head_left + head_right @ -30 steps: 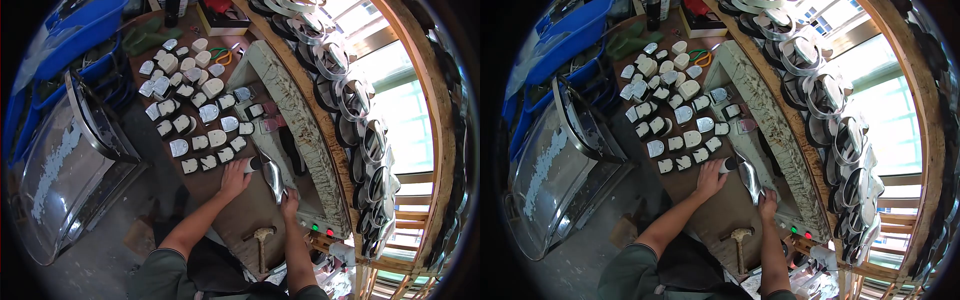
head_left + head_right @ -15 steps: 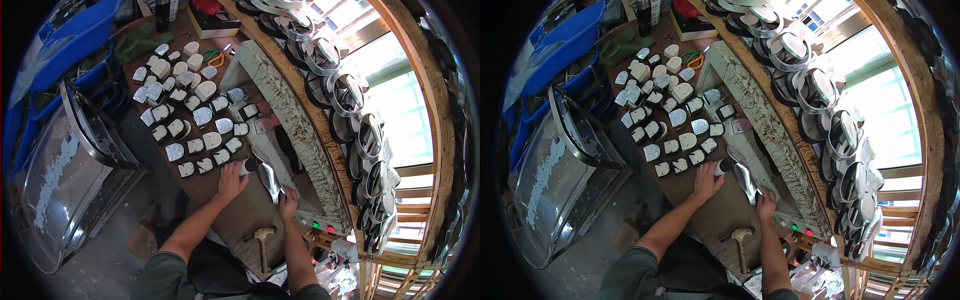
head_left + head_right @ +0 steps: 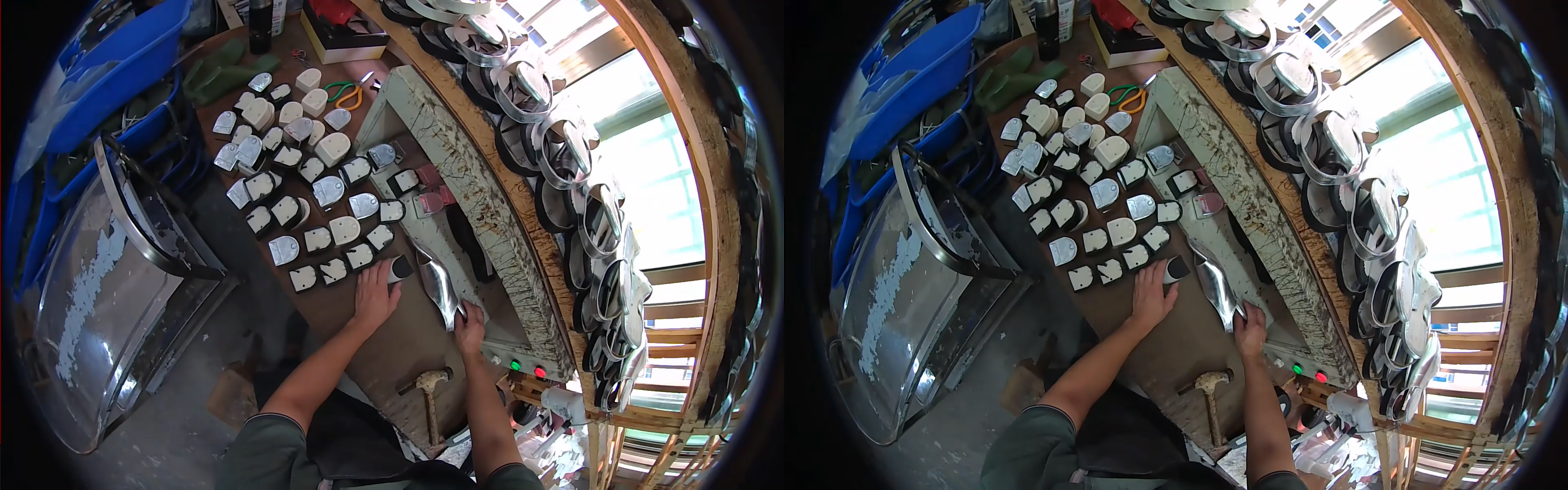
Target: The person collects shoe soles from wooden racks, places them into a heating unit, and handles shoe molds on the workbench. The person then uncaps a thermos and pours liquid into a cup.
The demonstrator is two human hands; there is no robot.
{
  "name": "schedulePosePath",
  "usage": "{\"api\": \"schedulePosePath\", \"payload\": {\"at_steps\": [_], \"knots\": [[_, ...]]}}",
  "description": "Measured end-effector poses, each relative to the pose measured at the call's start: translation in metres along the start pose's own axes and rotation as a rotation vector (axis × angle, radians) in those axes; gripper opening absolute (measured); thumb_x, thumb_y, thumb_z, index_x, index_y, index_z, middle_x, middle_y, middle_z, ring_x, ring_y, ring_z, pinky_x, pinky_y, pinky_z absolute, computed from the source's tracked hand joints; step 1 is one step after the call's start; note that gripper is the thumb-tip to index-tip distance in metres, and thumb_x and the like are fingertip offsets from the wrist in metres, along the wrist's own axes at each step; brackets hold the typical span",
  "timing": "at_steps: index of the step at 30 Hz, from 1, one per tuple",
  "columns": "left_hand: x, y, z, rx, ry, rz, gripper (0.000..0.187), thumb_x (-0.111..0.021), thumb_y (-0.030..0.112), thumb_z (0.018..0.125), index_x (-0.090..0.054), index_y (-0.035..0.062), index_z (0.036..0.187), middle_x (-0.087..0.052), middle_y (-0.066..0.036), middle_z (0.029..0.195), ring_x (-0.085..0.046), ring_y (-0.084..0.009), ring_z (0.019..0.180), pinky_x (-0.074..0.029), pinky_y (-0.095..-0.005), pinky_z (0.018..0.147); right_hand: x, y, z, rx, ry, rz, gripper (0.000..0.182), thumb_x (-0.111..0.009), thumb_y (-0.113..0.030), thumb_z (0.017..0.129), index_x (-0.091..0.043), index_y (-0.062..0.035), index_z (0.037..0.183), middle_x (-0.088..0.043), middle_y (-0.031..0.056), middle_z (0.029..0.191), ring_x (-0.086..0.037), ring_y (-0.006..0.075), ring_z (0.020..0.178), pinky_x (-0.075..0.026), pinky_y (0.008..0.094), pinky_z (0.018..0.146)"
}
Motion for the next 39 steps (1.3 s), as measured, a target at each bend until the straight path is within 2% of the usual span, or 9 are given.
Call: {"api": "schedulePosePath", "payload": {"at_steps": [16,21,22,26,28,32,35,37,39], "knots": [[0.004,0.002,0.001,0.02,-0.057,-0.123,0.067,-0.065,0.014,0.073,-0.036,0.001,0.132,-0.045,-0.021,0.124,-0.044,-0.039,0.11,-0.036,-0.0444,0.098,-0.005,0.002,-0.005,0.018,0.025,0.005,0.047,-0.063,-0.008,0.077,-0.052,-0.0084,0.122,-0.054,0.0184,0.11,-0.053,0.0388,0.101,-0.045,0.0436,0.086],[0.016,-0.002,-0.021,0.051,-0.088,-0.132,0.066,-0.063,0.01,0.075,-0.034,0.0,0.133,-0.04,-0.023,0.127,-0.042,-0.0413,0.116,-0.036,-0.0441,0.1,0.014,0.012,-0.021,-0.008,0.056,-0.163,0.051,-0.065,-0.011,0.077,-0.048,-0.0003,0.124,-0.055,0.022,0.111,-0.055,0.0395,0.098,-0.046,0.0412,0.087],[0.021,-0.004,-0.025,0.058,-0.075,-0.133,0.066,-0.063,0.01,0.076,-0.034,-0.0003,0.134,-0.039,-0.024,0.128,-0.041,-0.0419,0.117,-0.036,-0.0439,0.101,0.016,0.024,-0.028,-0.186,0.014,-0.086,0.052,-0.066,-0.015,0.079,-0.046,0.0036,0.124,-0.055,0.0227,0.112,-0.056,0.0371,0.098,-0.045,0.0389,0.088],[0.029,-0.007,-0.035,0.077,-0.068,-0.176,0.065,-0.062,0.011,0.078,-0.033,-0.0004,0.134,-0.039,-0.024,0.129,-0.041,-0.0416,0.118,-0.037,-0.0436,0.1,0.035,-0.008,0.003,-0.246,0.17,0.045,0.05,-0.067,-0.019,0.08,-0.049,0.0035,0.121,-0.057,0.0212,0.108,-0.058,0.0314,0.096,-0.046,0.0369,0.087],[0.03,-0.005,-0.031,0.081,-0.059,-0.13,0.063,-0.063,0.012,0.078,-0.035,0.0005,0.133,-0.04,-0.023,0.129,-0.043,-0.041,0.115,-0.038,-0.0447,0.098,0.019,0.011,0.039,-0.292,0.106,0.029,0.054,-0.066,-0.029,0.082,-0.051,0.0049,0.121,-0.052,0.025,0.124,-0.049,0.0378,0.116,-0.041,0.04,0.095],[0.03,-0.009,-0.032,0.099,-0.063,-0.13,0.062,-0.063,0.013,0.078,-0.036,0.0007,0.133,-0.041,-0.022,0.128,-0.044,-0.0406,0.113,-0.039,-0.0444,0.097,-0.001,0.043,0.101,-0.463,-0.082,-0.05,0.061,-0.069,-0.035,0.079,-0.051,0.0015,0.125,-0.05,0.0228,0.131,-0.046,0.0354,0.122,-0.038,0.0387,0.099],[0.031,-0.012,-0.032,0.127,-0.078,-0.196,0.059,-0.063,0.015,0.079,-0.039,0.0007,0.131,-0.041,-0.022,0.128,-0.043,-0.0402,0.116,-0.038,-0.0435,0.098,0.009,0.028,0.122,-0.407,0.037,-0.167,0.064,-0.079,-0.024,0.068,-0.052,0.005,0.119,-0.057,0.0234,0.118,-0.054,0.0318,0.113,-0.04,0.0374,0.095],[0.031,-0.011,-0.03,0.127,-0.104,-0.21,0.057,-0.063,0.015,0.079,-0.041,0.0004,0.129,-0.043,-0.02,0.126,-0.044,-0.0397,0.113,-0.039,-0.0438,0.097,0.004,0.03,0.137,-0.012,-0.001,-0.138,0.078,-0.082,-0.019,0.062,-0.045,0.0037,0.127,-0.056,0.0224,0.12,-0.053,0.0324,0.114,-0.039,0.0378,0.097],[0.031,-0.012,-0.03,0.136,-0.101,-0.226,0.057,-0.064,0.015,0.078,-0.041,0.0006,0.129,-0.043,-0.02,0.126,-0.045,-0.0393,0.112,-0.039,-0.0437,0.096,0.01,0.001,0.148,0.033,-0.099,-0.112,0.084,-0.082,-0.016,0.06,-0.041,0.003,0.131,-0.054,0.022,0.123,-0.051,0.0321,0.116,-0.038,0.0377,0.099]]}}
Point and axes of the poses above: each hand's wrist, its own z-axis towards the middle knuckle, its own x-axis out of the back of the hand, y = z × x, the point moved 5 cm from there along z, towards the middle knuckle
